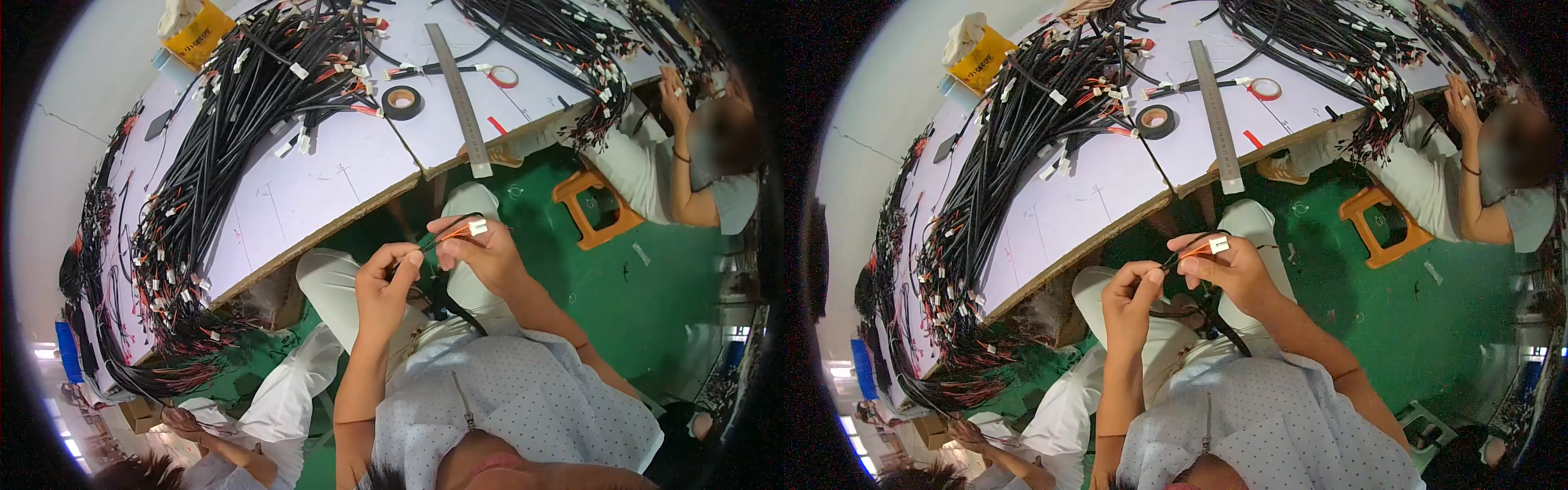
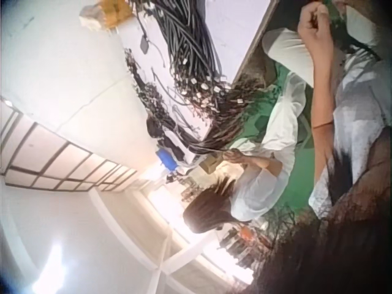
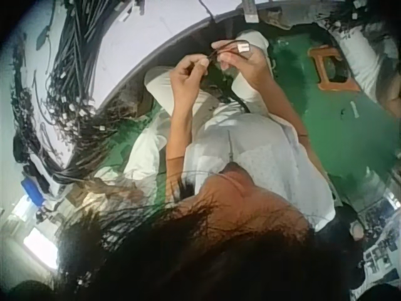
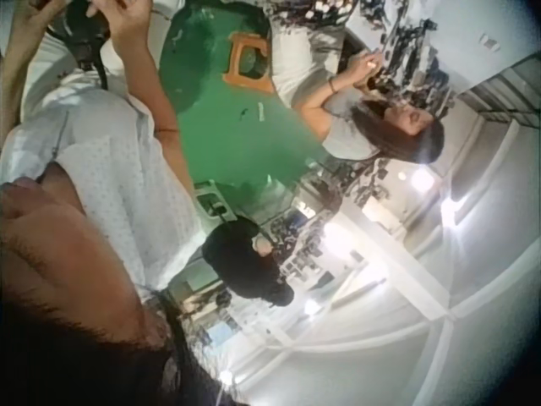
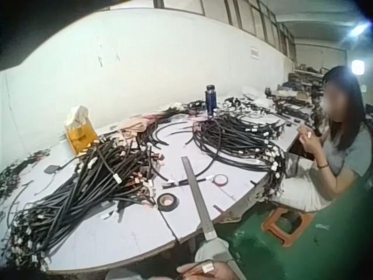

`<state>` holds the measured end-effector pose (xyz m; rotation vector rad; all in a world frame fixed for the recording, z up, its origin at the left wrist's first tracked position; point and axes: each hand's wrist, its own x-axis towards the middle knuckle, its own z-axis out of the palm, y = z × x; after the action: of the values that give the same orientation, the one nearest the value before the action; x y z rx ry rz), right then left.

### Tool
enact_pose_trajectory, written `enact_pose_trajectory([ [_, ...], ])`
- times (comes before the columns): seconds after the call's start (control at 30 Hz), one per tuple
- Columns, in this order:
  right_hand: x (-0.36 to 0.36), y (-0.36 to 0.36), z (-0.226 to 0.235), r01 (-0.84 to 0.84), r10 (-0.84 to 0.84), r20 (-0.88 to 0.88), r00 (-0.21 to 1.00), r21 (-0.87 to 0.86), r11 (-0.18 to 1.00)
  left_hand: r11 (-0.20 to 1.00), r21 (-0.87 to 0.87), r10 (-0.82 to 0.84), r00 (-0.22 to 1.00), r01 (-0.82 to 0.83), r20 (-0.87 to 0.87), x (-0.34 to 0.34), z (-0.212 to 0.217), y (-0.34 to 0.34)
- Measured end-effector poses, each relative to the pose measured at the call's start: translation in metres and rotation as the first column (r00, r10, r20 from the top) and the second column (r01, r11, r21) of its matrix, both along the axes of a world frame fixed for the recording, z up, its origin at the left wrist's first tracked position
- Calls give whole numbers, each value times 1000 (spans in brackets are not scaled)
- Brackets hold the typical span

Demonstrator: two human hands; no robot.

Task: The person wraps tape around wire harnesses by hand, measures the cables against a metal ruler with an assistant, and wraps additional tape around the wires.

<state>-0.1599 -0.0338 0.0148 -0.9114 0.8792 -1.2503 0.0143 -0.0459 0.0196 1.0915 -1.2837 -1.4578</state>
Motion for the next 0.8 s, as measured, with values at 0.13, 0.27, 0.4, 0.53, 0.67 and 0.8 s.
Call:
enact_pose_trajectory([
  [0.13,-6,0,0,-39,39,-80,996,1,999,999,50,-8,1000,10,-25,-1,-2,0],
  [0.27,-13,1,4,21,-11,-172,985,55,998,998,66,-11,997,16,-72,-3,-2,-1],
  [0.4,-20,-1,10,26,-19,-151,988,45,999,987,158,30,996,-17,-79,-1,-6,2],
  [0.53,-49,-14,12,158,-221,-179,959,-311,937,981,181,98,983,-69,-155,-2,-5,3],
  [0.67,-66,-55,37,416,-618,-552,560,-458,786,955,292,136,951,-52,-279,4,-13,0],
  [0.8,-59,-79,27,231,-578,-797,173,-538,811,948,316,142,936,-35,-322,4,-16,-1],
])
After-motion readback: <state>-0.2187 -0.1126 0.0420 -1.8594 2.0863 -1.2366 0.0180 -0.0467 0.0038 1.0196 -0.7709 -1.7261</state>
